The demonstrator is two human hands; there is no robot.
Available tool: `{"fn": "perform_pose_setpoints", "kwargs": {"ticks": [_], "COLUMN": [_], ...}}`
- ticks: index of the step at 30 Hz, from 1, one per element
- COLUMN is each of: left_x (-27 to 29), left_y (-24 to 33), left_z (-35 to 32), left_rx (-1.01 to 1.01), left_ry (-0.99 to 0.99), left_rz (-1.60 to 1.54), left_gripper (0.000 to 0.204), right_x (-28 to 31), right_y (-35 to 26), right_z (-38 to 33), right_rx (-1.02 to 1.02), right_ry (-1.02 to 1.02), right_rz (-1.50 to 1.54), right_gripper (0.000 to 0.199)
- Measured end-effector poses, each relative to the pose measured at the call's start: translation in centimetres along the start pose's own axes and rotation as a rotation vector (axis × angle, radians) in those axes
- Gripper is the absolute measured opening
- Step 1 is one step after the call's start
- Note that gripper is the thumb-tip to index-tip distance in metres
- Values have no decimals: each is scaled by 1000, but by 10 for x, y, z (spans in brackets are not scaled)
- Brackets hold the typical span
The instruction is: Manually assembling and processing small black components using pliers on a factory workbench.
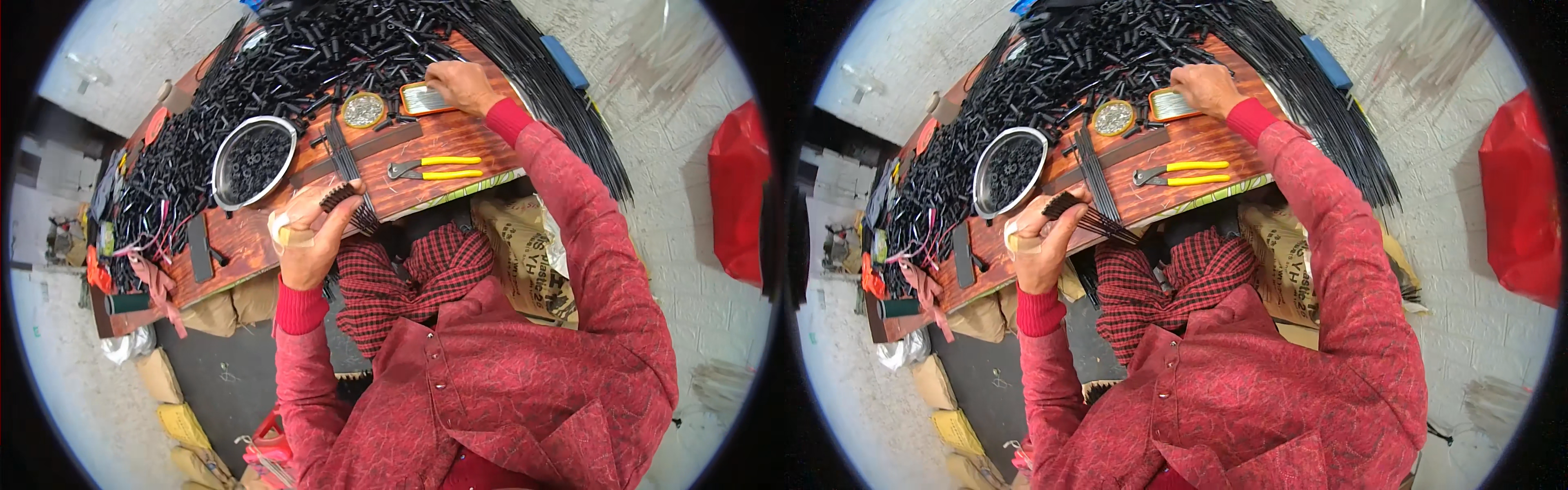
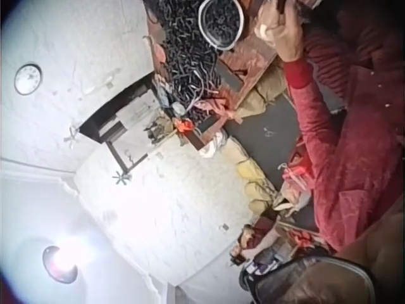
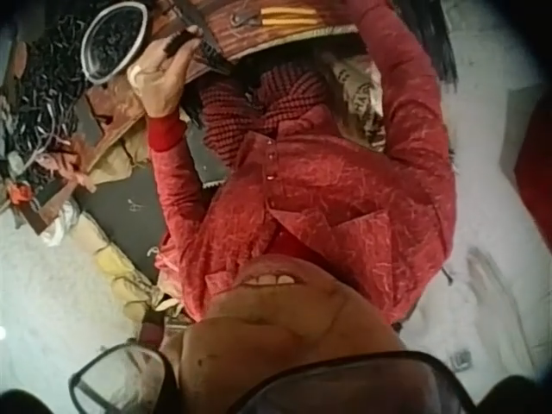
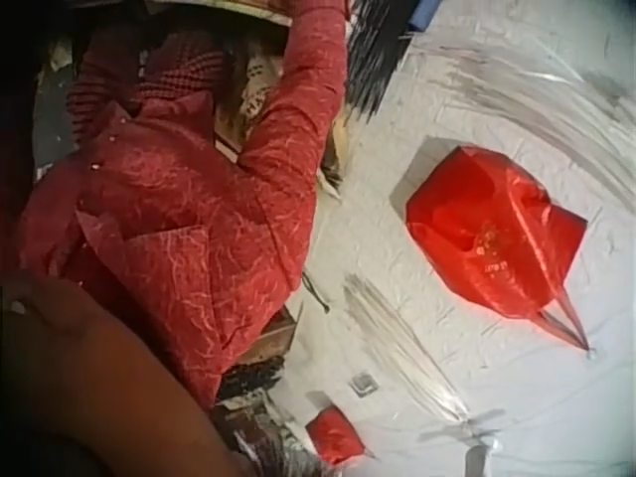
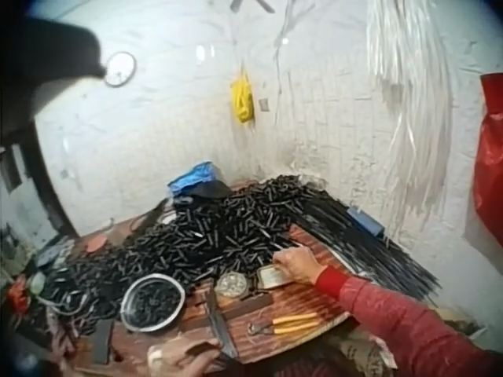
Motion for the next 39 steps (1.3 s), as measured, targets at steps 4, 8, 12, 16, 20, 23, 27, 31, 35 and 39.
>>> {"fn": "perform_pose_setpoints", "kwargs": {"ticks": [4, 8, 12, 16, 20, 23, 27, 31, 35, 39], "left_x": [3, 3, 1, 1, 2, 1, 1, 0, -3, -2], "left_y": [3, -1, -1, 4, 6, 8, 7, 11, 13, 9], "left_z": [0, 0, 0, -1, -2, -1, -1, 0, 1, 0], "left_rx": [-3, 14, -3, -31, -76, -61, -50, -39, -47, -60], "left_ry": [0, 27, 2, 21, 30, 17, 15, -13, -31, -13], "left_rz": [53, -21, 16, 19, 17, 31, 12, 17, 43, 16], "left_gripper": [18, 19, 17, 16, 16, 16, 15, 15, 15, 15], "right_x": [39, 98, 109, 114, 113, 113, 121, 138, 148, 138], "right_y": [-75, -181, -198, -202, -203, -204, -209, -218, -225, -221], "right_z": [-9, -39, -48, -47, -48, -48, -50, -55, -54, -46], "right_rx": [-170, 196, 280, 290, 278, 281, 318, 441, 488, 447], "right_ry": [-191, -190, -123, -75, -69, -56, 15, 120, 91, 14], "right_rz": [780, 889, 866, 840, 810, 814, 762, 619, 515, 669], "right_gripper": [18, 22, 27, 27, 26, 25, 25, 24, 19, 14]}}
Point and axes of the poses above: each hand's wrist, its own z-axis towards the middle knuckle, its own x-axis out of the back of the hand, y = z × x, the point moved 10 cm from there along z, towards the middle knuckle, and after that the axes turned 4 degrees about -x, right-handed, at the moved point
